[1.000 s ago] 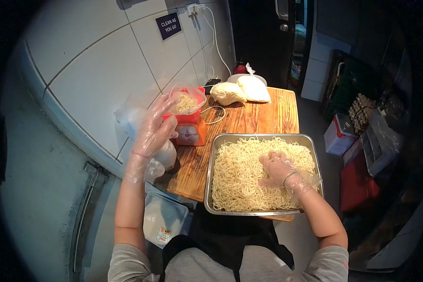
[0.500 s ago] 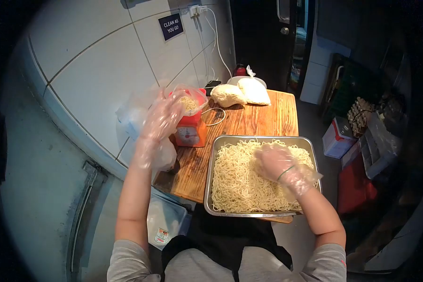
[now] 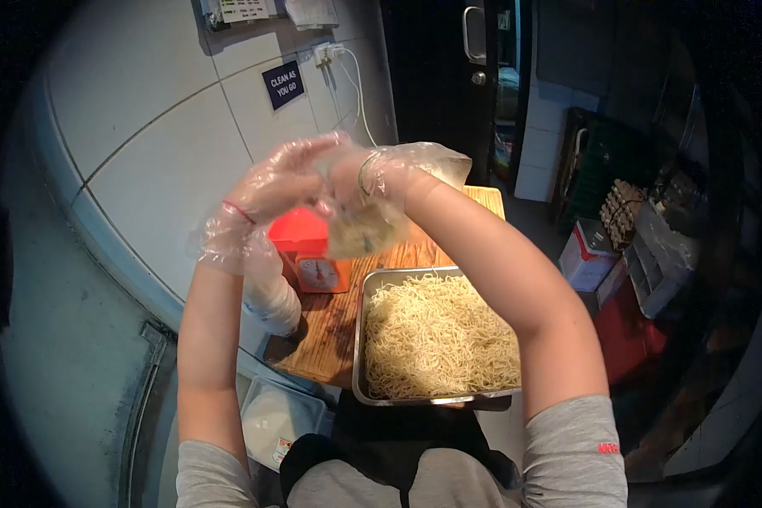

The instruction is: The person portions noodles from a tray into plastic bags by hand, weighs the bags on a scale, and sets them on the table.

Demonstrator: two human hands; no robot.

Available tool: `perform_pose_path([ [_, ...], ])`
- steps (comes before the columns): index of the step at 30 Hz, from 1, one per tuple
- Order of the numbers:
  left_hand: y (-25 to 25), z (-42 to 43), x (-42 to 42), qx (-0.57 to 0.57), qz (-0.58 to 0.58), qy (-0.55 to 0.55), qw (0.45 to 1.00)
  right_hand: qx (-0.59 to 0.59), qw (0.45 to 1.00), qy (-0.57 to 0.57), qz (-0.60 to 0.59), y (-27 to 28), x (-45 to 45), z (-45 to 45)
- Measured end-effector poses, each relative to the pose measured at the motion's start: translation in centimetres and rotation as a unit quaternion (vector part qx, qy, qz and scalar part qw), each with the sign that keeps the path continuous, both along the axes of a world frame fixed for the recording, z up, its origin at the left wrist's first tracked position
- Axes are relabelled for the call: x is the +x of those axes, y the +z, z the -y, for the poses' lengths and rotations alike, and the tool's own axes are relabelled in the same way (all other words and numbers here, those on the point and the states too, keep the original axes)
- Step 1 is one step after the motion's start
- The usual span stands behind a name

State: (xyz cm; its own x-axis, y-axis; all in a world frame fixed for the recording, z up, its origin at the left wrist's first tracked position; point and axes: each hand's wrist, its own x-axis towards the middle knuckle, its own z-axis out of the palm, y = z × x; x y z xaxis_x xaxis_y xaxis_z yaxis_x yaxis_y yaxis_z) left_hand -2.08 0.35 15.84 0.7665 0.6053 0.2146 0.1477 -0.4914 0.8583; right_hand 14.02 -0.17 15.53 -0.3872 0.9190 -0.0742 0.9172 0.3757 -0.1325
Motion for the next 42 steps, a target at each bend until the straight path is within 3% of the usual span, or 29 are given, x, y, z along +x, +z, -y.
perform_pose_path([
  [1,-0.7,0.5,0.0,-0.054,-0.002,-0.042,0.998,-0.003,0.989,0.084,0.119,-1.8,0.0,-1.3],
  [3,-3.6,1.1,1.2,-0.098,-0.057,-0.035,0.993,0.049,0.992,0.093,0.064,-5.6,1.6,1.8],
  [6,-10.6,0.7,2.8,-0.092,-0.126,-0.037,0.987,0.0,0.992,0.1,0.074,-13.2,2.4,2.4],
  [8,-12.4,1.8,3.0,-0.115,-0.101,-0.05,0.987,-0.055,0.987,0.101,0.114,-14.3,2.4,3.0],
  [11,-12.0,3.4,2.2,-0.211,0.031,-0.097,0.972,-0.073,0.987,0.079,0.119,-9.4,2.5,6.4],
  [13,-11.9,3.2,1.4,-0.221,0.043,-0.111,0.968,-0.045,0.997,0.049,0.045,-7.4,3.9,6.2],
  [15,-11.8,3.2,0.9,-0.232,0.045,-0.101,0.967,0.087,0.982,0.094,-0.138,-5.1,6.1,7.0],
  [16,-11.9,3.3,0.9,-0.239,0.041,-0.085,0.966,0.088,0.967,0.067,-0.228,-4.3,7.1,6.9],
  [19,-12.8,3.7,1.7,-0.25,0.063,-0.051,0.965,0.025,0.852,0.093,-0.515,-6.8,8.2,5.4],
  [20,-13.3,3.7,2.1,-0.251,0.075,-0.043,0.964,0.012,0.831,0.075,-0.552,-8.5,7.7,5.1],
  [22,-15.2,2.9,3.0,-0.237,0.053,-0.049,0.969,-0.148,0.634,-0.002,-0.759,-11.1,6.7,4.9],
  [28,-15.6,2.0,1.5,-0.237,0.07,-0.034,0.968,-0.095,0.523,0.031,-0.846,-6.1,12.6,5.9],
  [30,-15.3,1.6,0.5,-0.249,0.085,-0.017,0.965,-0.001,0.521,0.02,-0.854,-4.0,14.2,7.9],
  [32,-14.8,1.6,-0.5,-0.28,0.104,0.015,0.954,0.012,0.503,0.059,-0.862,-4.6,17.0,8.2],
  [34,-14.2,1.3,-0.8,-0.275,0.107,0.016,0.955,0.063,0.59,-0.039,-0.804,-6.5,16.6,8.9],
  [35,-13.4,1.5,-0.6,-0.268,0.115,0.009,0.957,0.063,0.667,-0.129,-0.731,-7.7,16.0,9.2],
  [36,-12.2,1.9,-0.3,-0.26,0.123,0.002,0.958,0.081,0.75,-0.211,-0.621,-9.8,15.7,9.5],
  [37,-10.5,2.3,-0.2,-0.232,0.099,0.009,0.968,0.153,0.848,-0.175,-0.477,-18.0,21.0,5.4],
  [38,-9.7,2.0,-0.2,-0.216,0.1,0.011,0.971,0.155,0.921,-0.222,-0.281,-22.3,21.6,6.0],
  [40,-8.0,1.3,-0.2,-0.181,0.103,0.015,0.978,0.054,0.982,-0.181,-0.029,-23.3,18.2,9.5],
  [42,-5.3,0.7,-0.7,-0.148,0.127,-0.001,0.981,0.05,0.977,-0.201,-0.053,-26.4,17.4,10.8],
])
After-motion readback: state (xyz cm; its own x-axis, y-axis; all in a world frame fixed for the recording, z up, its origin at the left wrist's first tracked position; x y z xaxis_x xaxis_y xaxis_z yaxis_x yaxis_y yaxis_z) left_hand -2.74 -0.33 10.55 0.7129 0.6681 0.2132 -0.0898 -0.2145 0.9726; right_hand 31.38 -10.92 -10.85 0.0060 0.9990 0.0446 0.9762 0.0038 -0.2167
